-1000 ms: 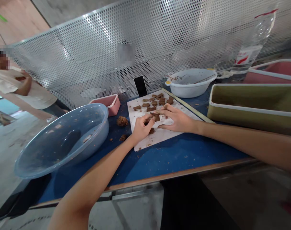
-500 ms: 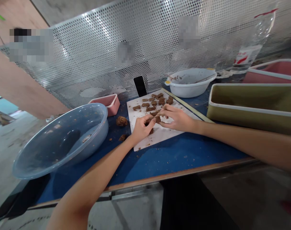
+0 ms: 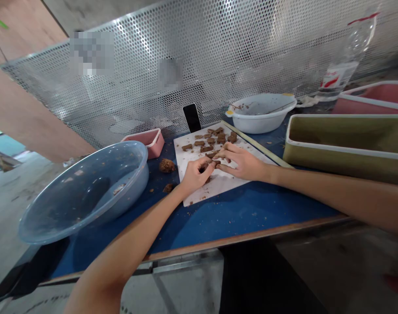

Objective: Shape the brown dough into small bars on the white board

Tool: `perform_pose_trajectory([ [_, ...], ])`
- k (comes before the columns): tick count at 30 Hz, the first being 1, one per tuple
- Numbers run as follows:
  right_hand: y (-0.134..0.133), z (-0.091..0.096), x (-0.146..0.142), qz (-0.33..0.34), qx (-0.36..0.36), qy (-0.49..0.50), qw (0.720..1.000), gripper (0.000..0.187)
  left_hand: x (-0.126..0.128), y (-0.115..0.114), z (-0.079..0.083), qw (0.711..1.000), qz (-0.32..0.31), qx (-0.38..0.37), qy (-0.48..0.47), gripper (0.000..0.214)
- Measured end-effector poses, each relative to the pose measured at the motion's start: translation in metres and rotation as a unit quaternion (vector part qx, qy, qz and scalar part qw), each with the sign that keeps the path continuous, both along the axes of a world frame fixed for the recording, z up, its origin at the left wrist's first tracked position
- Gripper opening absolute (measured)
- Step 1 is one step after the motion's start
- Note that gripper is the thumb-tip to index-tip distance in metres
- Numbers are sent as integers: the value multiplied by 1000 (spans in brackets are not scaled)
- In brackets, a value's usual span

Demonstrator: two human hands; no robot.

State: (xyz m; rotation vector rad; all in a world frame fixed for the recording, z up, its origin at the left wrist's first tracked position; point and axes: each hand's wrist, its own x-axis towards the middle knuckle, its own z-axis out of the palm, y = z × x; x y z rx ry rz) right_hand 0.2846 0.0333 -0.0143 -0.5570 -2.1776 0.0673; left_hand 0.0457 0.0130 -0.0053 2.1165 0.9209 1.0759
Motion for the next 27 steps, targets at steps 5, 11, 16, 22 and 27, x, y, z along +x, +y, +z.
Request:
perform_pose_trajectory([
  [5,2,0,-2,21,21,22,999,25,-1,4,-1,999,21,23,-18,52],
  [11,1,1,-2,36,34,45,998,20,-2,3,-2,1000,4,14,-10,49],
  [16,0,1,-1,36,32,62,997,21,-4,2,-4,999,-34,-16,-8,41],
  [22,1,0,-1,31,30,74,996,21,1,5,-5,998,-5,64,22,41],
  [27,0,2,0,29,31,68,997,26,1,5,-5,998,35,45,31,37],
])
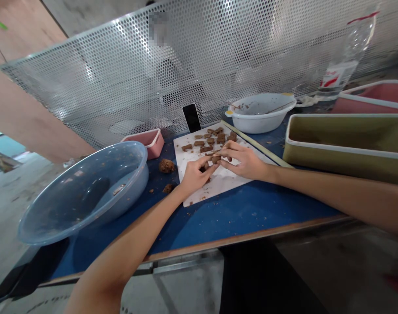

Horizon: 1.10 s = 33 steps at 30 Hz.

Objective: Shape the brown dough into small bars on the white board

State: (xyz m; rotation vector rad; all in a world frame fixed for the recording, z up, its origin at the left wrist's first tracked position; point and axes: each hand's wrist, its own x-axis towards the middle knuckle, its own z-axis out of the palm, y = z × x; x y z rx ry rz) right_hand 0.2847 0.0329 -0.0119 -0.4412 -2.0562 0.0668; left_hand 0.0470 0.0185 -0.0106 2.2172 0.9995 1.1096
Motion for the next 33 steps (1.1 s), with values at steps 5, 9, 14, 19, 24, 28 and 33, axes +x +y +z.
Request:
perform_pose_trajectory([
  [5,-1,1,1,-16,-18,-14,1000,32,0,3,-1,999,20,26,13,32],
  [9,1,-1,1,-12,-23,-22,999,30,0,4,-2,1000,17,6,17,35],
  [14,2,-1,1,-22,-20,-27,999,21,0,4,-3,1000,26,-16,-3,37],
  [19,5,-4,0,-46,-14,-28,998,15,1,3,-2,998,37,-2,-46,36],
  [24,7,-5,0,-49,-16,-30,998,16,2,4,-1,997,43,-6,-61,34],
  [28,6,-5,0,-50,-22,-31,998,16,2,5,-3,997,43,-8,-58,34],
  [33,3,-3,0,-38,-33,-32,998,21,1,5,-3,999,27,0,-44,34],
])
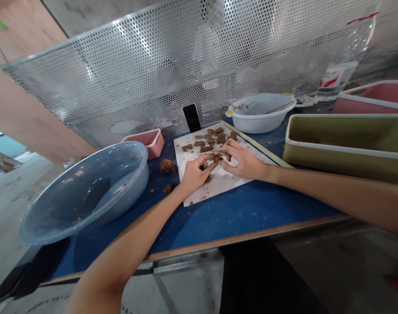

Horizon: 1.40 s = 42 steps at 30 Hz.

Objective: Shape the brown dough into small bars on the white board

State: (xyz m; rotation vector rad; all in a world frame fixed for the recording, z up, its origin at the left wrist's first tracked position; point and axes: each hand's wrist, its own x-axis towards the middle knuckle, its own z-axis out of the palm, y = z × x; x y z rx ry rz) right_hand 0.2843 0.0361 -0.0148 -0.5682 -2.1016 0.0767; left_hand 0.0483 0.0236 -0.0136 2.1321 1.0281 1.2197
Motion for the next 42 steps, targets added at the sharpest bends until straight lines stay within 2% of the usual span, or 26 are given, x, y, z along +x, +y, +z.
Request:
perform_pose_trajectory([
  [7,2,0,0,5,6,-4,1000,17,-1,-1,0,1000,10,3,1,38],
  [15,5,-1,-1,-13,-14,-13,1000,24,1,-3,2,1000,14,2,11,40],
  [24,2,0,-1,-7,-10,3,1000,24,1,-5,4,999,6,-34,-16,39],
  [28,1,1,-2,-3,-8,30,999,23,1,-4,4,998,0,-68,-15,46],
  [33,2,0,-1,-5,-19,20,1000,26,0,-2,2,1000,4,-28,-15,41],
  [42,1,-2,-1,9,-45,-5,999,32,-2,0,3,1000,-2,-4,15,43],
])
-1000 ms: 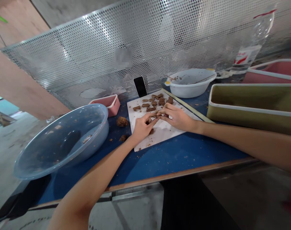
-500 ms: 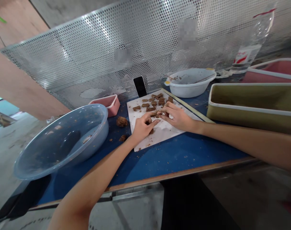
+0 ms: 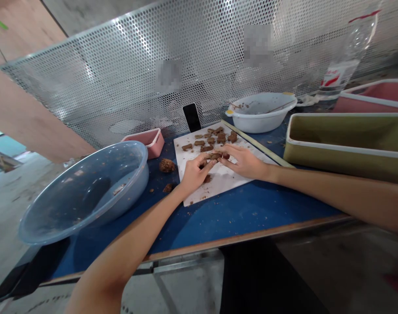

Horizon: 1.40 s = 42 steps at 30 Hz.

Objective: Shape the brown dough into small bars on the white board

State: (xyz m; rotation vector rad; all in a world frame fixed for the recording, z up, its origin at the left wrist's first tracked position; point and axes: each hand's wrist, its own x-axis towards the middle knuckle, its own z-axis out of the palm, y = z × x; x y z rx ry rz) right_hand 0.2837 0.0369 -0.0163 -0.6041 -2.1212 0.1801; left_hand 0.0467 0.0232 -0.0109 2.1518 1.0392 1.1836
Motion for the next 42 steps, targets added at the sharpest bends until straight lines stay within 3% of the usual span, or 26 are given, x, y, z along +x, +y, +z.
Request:
perform_pose_trajectory([
  [12,5,-2,0,11,10,21,1000,24,-2,3,-2,999,9,-15,31,50],
  [19,8,-5,0,10,4,-5,1000,43,-1,5,-5,1000,14,-15,13,47],
  [23,9,-6,0,16,18,0,1000,33,-1,4,-4,1000,7,-23,14,47],
  [30,6,-3,0,0,39,9,999,32,0,1,-1,1000,8,-14,6,45],
  [42,3,-1,1,-2,16,1,1000,37,1,-2,3,999,9,-33,-12,45],
])
